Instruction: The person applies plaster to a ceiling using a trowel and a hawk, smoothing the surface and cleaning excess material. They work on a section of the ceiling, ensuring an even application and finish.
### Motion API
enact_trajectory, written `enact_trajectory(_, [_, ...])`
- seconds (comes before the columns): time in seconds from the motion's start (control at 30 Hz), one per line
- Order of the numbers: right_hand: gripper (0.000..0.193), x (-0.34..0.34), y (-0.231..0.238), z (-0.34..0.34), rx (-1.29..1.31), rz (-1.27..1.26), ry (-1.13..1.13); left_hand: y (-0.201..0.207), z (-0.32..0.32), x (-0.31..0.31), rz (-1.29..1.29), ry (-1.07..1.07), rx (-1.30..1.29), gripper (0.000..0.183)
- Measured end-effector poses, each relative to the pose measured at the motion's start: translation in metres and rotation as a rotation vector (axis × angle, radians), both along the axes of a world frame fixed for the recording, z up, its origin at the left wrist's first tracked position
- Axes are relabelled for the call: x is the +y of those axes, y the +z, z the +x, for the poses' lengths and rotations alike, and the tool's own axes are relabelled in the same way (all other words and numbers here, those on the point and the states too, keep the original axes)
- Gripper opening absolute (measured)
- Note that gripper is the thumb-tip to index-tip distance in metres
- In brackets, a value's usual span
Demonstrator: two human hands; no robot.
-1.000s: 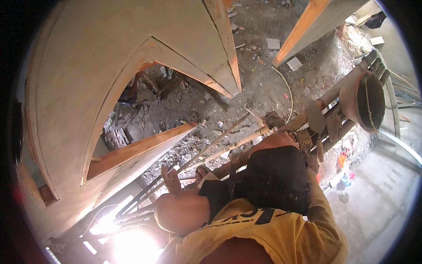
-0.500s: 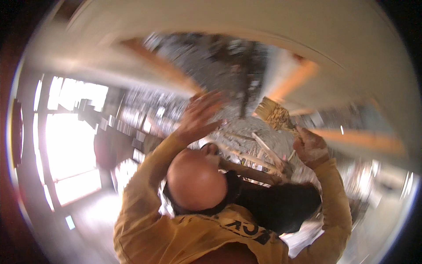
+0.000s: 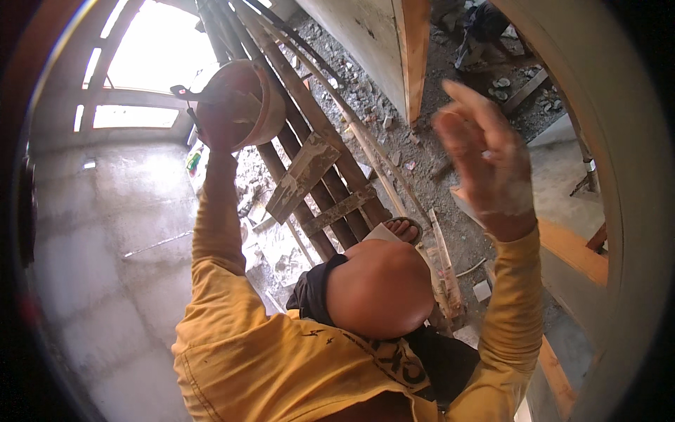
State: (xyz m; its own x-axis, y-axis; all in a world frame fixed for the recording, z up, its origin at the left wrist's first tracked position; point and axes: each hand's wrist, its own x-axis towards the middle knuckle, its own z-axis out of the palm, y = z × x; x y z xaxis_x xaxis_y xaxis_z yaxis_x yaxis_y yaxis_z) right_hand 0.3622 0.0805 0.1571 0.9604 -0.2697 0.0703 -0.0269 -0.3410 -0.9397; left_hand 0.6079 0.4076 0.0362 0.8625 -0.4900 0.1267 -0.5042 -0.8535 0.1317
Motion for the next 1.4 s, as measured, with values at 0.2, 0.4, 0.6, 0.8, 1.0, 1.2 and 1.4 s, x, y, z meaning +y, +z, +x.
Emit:
enact_trajectory(0.2, [0.043,-0.041,-0.113,-0.071,0.364,0.002,-0.165,-0.041,0.055,0.076,0.234,0.371,0.175,0.047])
enact_trajectory(0.4, [0.037,-0.012,-0.143,-0.113,0.508,0.048,-0.217,-0.061,0.061,0.107,0.271,0.437,0.212,0.042])
enact_trajectory(0.6, [0.034,-0.016,-0.118,-0.112,0.432,-0.004,-0.211,-0.021,0.067,0.104,0.168,0.373,0.042,0.037])
enact_trajectory(0.8, [0.034,-0.007,-0.101,-0.088,0.255,0.121,-0.107,0.017,-0.062,-0.065,-0.132,-0.418,-0.207,0.033])
enact_trajectory(1.0, [0.064,0.024,-0.104,-0.137,0.148,0.514,-0.348,-0.004,-0.219,-0.214,-0.545,-0.996,0.523,0.04])
enact_trajectory(1.2, [0.055,0.038,-0.109,-0.214,-0.48,1.11,-0.717,0.029,-0.307,-0.326,-0.571,-1.906,-0.029,0.055])
enact_trajectory(1.4, [0.041,0.043,-0.117,-0.27,-0.642,1.124,-0.886,-0.005,-0.342,-0.357,-0.395,-2.132,0.049,0.058])
